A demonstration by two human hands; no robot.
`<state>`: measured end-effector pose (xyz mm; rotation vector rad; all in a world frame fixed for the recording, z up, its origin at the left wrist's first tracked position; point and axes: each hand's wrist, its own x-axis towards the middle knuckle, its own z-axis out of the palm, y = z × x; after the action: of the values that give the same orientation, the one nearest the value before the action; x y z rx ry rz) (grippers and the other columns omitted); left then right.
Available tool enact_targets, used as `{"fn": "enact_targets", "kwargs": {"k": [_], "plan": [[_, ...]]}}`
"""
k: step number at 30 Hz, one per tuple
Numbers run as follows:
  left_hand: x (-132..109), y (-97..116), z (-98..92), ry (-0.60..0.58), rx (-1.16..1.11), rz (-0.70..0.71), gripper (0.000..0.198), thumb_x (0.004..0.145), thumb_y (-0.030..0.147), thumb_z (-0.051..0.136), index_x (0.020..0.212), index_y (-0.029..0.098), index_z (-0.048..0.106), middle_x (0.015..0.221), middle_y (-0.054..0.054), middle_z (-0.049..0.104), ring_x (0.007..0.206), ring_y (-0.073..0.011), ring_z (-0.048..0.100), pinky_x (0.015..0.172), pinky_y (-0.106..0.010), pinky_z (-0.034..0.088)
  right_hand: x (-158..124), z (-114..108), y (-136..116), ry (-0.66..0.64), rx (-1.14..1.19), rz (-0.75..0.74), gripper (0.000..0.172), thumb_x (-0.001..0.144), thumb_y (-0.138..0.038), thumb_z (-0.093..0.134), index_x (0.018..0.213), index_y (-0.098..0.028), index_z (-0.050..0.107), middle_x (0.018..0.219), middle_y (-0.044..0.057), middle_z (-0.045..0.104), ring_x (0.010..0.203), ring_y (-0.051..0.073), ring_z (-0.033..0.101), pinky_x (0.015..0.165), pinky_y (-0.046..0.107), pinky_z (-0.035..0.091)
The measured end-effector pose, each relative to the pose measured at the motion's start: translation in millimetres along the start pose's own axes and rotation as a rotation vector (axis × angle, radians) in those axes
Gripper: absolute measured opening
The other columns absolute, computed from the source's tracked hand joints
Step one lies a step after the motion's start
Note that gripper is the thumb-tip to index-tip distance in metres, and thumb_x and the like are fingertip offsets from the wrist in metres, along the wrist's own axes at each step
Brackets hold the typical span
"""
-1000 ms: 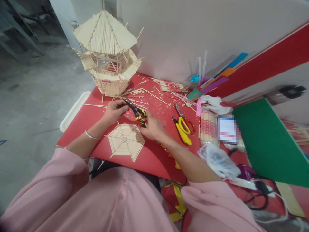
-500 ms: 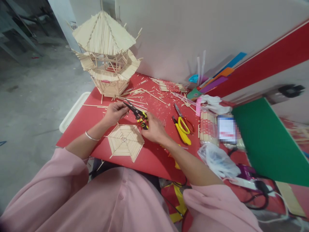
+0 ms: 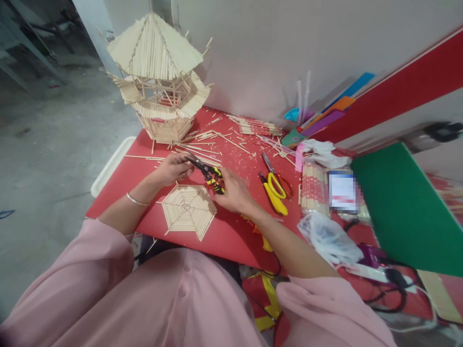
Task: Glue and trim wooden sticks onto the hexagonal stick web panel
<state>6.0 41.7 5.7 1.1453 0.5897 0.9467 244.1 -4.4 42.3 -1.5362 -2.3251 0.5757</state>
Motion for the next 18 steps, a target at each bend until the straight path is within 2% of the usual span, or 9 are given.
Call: {"fn": "enact_targets", "kwargs": {"k": [4, 6, 9, 12, 15, 18], "plan": [[-0.2, 1.0, 3.5, 0.029, 0.039, -0.011, 0.032, 0.089, 0.046, 0.079, 0.083, 0.016, 0.069, 0.059, 0.004, 0.057, 0.041, -0.0033, 0.029, 0.042, -0.023, 0.018, -2.6, 6.8, 2.8, 0.102, 0.009, 0.157, 0.035, 0.073, -0.032, 0.063, 0.107, -0.024, 0.061, 0.08, 0.005, 0.069, 0.069, 0.024, 0.06, 0.065, 0.033, 0.042], [0.4, 2.6, 4.4, 0.083, 0.062, 0.01, 0.03, 0.092, 0.044, 0.077, 0.085, 0.016, 0.071, 0.064, 0.002, 0.061, 0.044, -0.0037, 0.034, 0.044, -0.023, 0.021, -0.4, 6.4, 6.4, 0.14, -0.014, 0.227, 0.032, 0.074, -0.032, 0.062, 0.105, -0.024, 0.061, 0.078, 0.004, 0.068, 0.067, 0.023, 0.059, 0.063, 0.033, 0.04], [0.9, 6.3, 3.3, 0.182, 0.061, 0.025, 0.02, 0.092, 0.035, 0.077, 0.089, 0.015, 0.074, 0.071, 0.0, 0.065, 0.049, -0.0045, 0.041, 0.047, -0.023, 0.028, 7.6, -1.6, 16.2, 0.129, -0.024, 0.247, 0.042, 0.07, -0.031, 0.065, 0.112, -0.024, 0.063, 0.085, 0.006, 0.072, 0.073, 0.025, 0.063, 0.065, 0.033, 0.042], [1.4, 9.3, 1.8, 0.245, 0.046, 0.004, 0.007, 0.088, 0.021, 0.078, 0.092, 0.016, 0.074, 0.071, 0.002, 0.065, 0.054, -0.0057, 0.047, 0.053, -0.022, 0.036, 18.2, -11.2, 32.2, 0.045, -0.008, 0.346, 0.052, 0.07, -0.032, 0.068, 0.121, -0.023, 0.065, 0.092, 0.008, 0.076, 0.078, 0.028, 0.067, 0.067, 0.034, 0.046], [3.0, 9.9, 2.5, 0.277, 0.081, -0.006, 0.008, 0.085, 0.01, 0.074, 0.09, 0.016, 0.074, 0.071, 0.002, 0.066, 0.06, -0.0071, 0.054, 0.062, -0.024, 0.045, 28.2, -14.7, 54.0, -0.034, -0.103, 0.415, 0.055, 0.073, -0.04, 0.071, 0.125, -0.021, 0.068, 0.107, 0.013, 0.078, 0.092, 0.032, 0.071, 0.074, 0.037, 0.051], [4.4, 10.1, 4.5, 0.296, 0.157, -0.046, 0.01, 0.087, 0.005, 0.069, 0.085, 0.014, 0.071, 0.07, 0.001, 0.067, 0.064, -0.0082, 0.059, 0.07, -0.026, 0.05, 36.0, -14.1, 77.6, -0.031, -0.232, 0.457, 0.059, 0.077, -0.052, 0.074, 0.125, -0.018, 0.07, 0.119, 0.018, 0.076, 0.106, 0.036, 0.071, 0.085, 0.041, 0.053]]}}
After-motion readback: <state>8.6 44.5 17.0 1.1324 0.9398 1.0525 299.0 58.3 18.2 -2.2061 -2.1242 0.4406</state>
